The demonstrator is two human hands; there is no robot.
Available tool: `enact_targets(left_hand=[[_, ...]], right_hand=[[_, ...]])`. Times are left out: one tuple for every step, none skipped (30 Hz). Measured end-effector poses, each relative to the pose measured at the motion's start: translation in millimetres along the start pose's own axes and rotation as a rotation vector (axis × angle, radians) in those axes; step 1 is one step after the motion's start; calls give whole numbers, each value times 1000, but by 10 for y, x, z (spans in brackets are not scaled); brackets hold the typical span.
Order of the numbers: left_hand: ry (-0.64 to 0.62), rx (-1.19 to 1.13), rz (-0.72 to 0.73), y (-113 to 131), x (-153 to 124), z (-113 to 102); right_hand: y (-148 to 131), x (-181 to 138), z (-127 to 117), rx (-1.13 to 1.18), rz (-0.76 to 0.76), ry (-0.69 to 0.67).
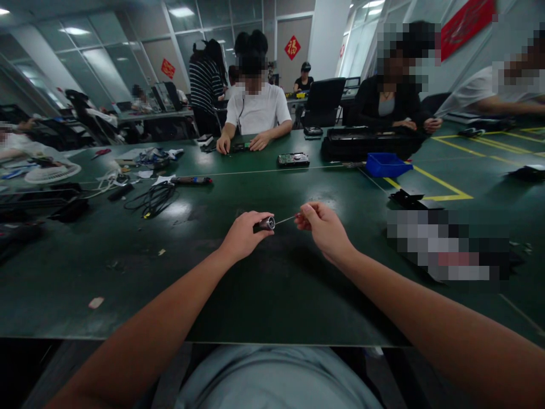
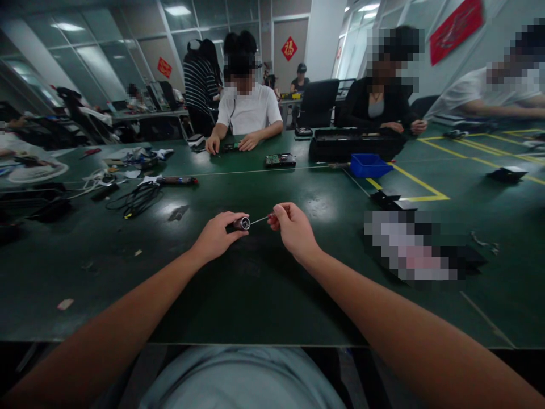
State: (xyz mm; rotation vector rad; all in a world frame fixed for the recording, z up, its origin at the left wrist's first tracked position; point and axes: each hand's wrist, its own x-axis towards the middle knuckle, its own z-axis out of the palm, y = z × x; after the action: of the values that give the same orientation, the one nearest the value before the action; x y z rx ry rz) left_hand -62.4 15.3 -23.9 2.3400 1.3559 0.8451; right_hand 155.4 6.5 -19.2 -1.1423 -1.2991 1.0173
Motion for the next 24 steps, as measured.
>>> enact_targets(left_hand=[[-2, 4, 5, 3, 2, 1], [-4, 6, 11, 7, 3, 1], [-4, 7, 16, 11, 4, -1], [-4, 7, 17, 15, 4, -5], [-1, 6, 16, 20, 4, -11], [2, 3, 15, 24, 4, -17], [3, -2, 15, 28, 3, -23], [2, -10, 14, 32, 3, -27], [-5, -20, 13, 35, 2, -30], [-13, -29, 10, 36, 2, -30], [-23, -36, 5, 36, 1, -27], [-32, -38, -2, 36, 1, -22], [-41, -38, -8, 34, 2, -16], [-45, -36, -14, 33, 2, -10], [-46, -33, -17, 31, 3, -4], [-45, -31, -17, 29, 4, 0], [-42, -28, -16, 28, 5, 3], [-39, -24, -16, 28, 6, 3], [-36, -19, -18, 27, 6, 2], [-35, -14, -21, 27, 7, 0], [-36, -10, -26, 26, 7, -3], [-38, -8, -31, 24, 6, -5], [-41, -7, -34, 21, 6, -7], [-44, -7, -35, 17, 6, -7]], right_hand=[[3, -2, 2, -9, -5, 4], [-1, -8, 2, -33, -27, 13], [-10, -18, 1, -65, -59, 20], [-22, -29, -2, -96, -94, 27], [-32, -39, -5, -122, -125, 29], [-39, -44, -9, -136, -145, 28], [-41, -43, -12, -133, -152, 25], [-35, -35, -15, -112, -142, 20], [-23, -23, -16, -76, -115, 15], [-8, -7, -16, -32, -77, 13], [7, 8, -14, 13, -31, 14], [19, 20, -11, 39, -4, 22], [27, 26, -7, 47, 4, 27], [28, 25, -4, 35, -10, 33], [23, 18, 0, 8, -39, 33], [14, 6, 2, -24, -71, 28], [3, -8, 3, -55, -96, 21], [-8, -22, 1, -79, -109, 15], [-17, -32, -2, -95, -117, 14], [-24, -38, -8, -105, -121, 17], [-29, -41, -15, -113, -126, 27], [-34, -41, -24, -124, -133, 40], [-41, -39, -33, -137, -142, 55], [-50, -38, -41, -151, -153, 70]])
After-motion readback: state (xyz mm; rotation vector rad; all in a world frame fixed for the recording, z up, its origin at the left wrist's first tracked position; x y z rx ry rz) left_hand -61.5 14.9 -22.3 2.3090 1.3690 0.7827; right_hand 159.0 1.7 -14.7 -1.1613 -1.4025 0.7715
